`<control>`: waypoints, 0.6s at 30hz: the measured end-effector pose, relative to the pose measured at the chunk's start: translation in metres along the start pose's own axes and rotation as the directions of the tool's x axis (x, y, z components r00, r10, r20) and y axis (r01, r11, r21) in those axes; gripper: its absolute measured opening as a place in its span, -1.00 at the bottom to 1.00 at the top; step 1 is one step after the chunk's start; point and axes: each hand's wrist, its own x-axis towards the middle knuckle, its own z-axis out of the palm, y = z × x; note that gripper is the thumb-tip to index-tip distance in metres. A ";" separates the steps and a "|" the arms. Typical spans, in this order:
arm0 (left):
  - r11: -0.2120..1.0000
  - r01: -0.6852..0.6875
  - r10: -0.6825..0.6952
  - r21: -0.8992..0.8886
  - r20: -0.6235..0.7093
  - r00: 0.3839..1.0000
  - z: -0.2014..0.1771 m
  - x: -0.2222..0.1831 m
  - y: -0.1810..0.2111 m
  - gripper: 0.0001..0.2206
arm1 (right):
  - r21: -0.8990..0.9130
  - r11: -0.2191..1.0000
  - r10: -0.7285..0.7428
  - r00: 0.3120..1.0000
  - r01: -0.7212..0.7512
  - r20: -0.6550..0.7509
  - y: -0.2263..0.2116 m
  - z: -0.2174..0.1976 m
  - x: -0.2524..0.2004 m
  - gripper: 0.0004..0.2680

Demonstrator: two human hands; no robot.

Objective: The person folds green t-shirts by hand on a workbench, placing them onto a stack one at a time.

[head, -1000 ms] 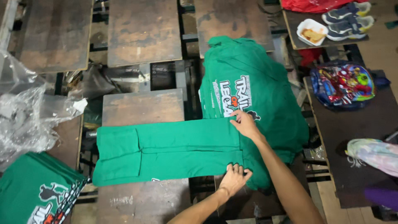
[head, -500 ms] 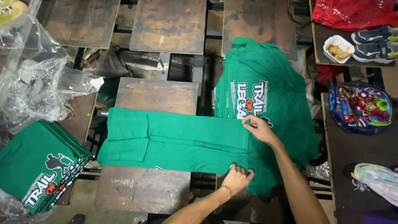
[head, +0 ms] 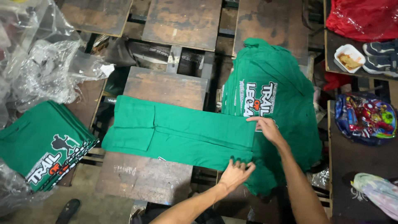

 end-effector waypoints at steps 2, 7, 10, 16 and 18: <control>0.987 0.120 -0.102 -0.105 0.162 0.981 -0.014 -0.003 -0.003 -0.46 | -0.132 0.986 -0.099 0.994 0.105 0.051 -0.008 -0.005 -0.003 -0.62; 0.770 0.583 -0.440 -0.259 0.447 0.779 -0.022 -0.018 -0.013 0.01 | -0.344 0.890 -0.247 0.950 0.301 0.192 -0.045 -0.002 -0.007 -0.57; 0.805 0.533 -0.447 -0.259 0.325 0.833 -0.031 -0.023 -0.018 -0.64 | -0.432 0.799 -0.384 0.908 0.419 0.170 -0.033 0.001 0.004 -0.51; 0.498 0.619 -0.579 -0.608 0.298 0.759 -0.088 -0.009 -0.045 -0.82 | -0.583 0.573 -0.578 0.788 0.576 0.211 -0.053 0.015 0.018 -0.75; 0.336 0.702 -0.631 -0.628 0.402 0.663 -0.097 -0.003 -0.055 -0.43 | -0.639 0.418 -0.638 0.709 0.646 0.300 -0.072 0.021 0.024 -0.88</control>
